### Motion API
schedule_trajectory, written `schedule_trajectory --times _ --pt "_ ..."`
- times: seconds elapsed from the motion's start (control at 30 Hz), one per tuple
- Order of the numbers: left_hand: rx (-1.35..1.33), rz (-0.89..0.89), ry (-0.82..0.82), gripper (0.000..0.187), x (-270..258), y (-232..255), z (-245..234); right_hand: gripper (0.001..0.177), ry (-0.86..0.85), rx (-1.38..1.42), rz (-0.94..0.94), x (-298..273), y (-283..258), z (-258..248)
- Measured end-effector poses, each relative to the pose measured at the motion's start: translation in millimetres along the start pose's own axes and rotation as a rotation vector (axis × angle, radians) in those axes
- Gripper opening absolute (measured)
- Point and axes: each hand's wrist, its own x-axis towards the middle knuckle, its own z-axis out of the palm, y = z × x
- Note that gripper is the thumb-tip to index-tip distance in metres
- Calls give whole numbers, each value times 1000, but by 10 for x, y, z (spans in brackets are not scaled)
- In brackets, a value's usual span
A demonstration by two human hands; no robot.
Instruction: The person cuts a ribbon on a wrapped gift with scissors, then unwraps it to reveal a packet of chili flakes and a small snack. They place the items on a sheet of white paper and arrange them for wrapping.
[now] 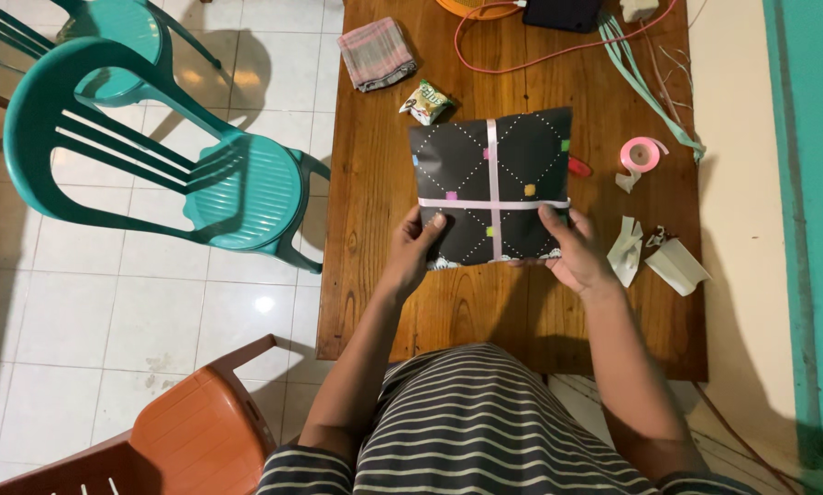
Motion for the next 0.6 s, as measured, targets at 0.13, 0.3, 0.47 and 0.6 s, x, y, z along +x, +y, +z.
schedule_trajectory --times 0.13,0.3,0.47,0.6 --pt "203 -29 0 50 -108 23 -47 49 43 1 131 35 -4 -71" --pt "52 14 -31 52 -160 -72 -80 49 -6 12 202 37 28 -98" --pt "-123 24 -53 48 -149 -171 -140 50 17 -3 216 -3 -10 2" --pt "25 -180 54 50 -163 -229 -196 47 24 -115 126 -69 -24 89"
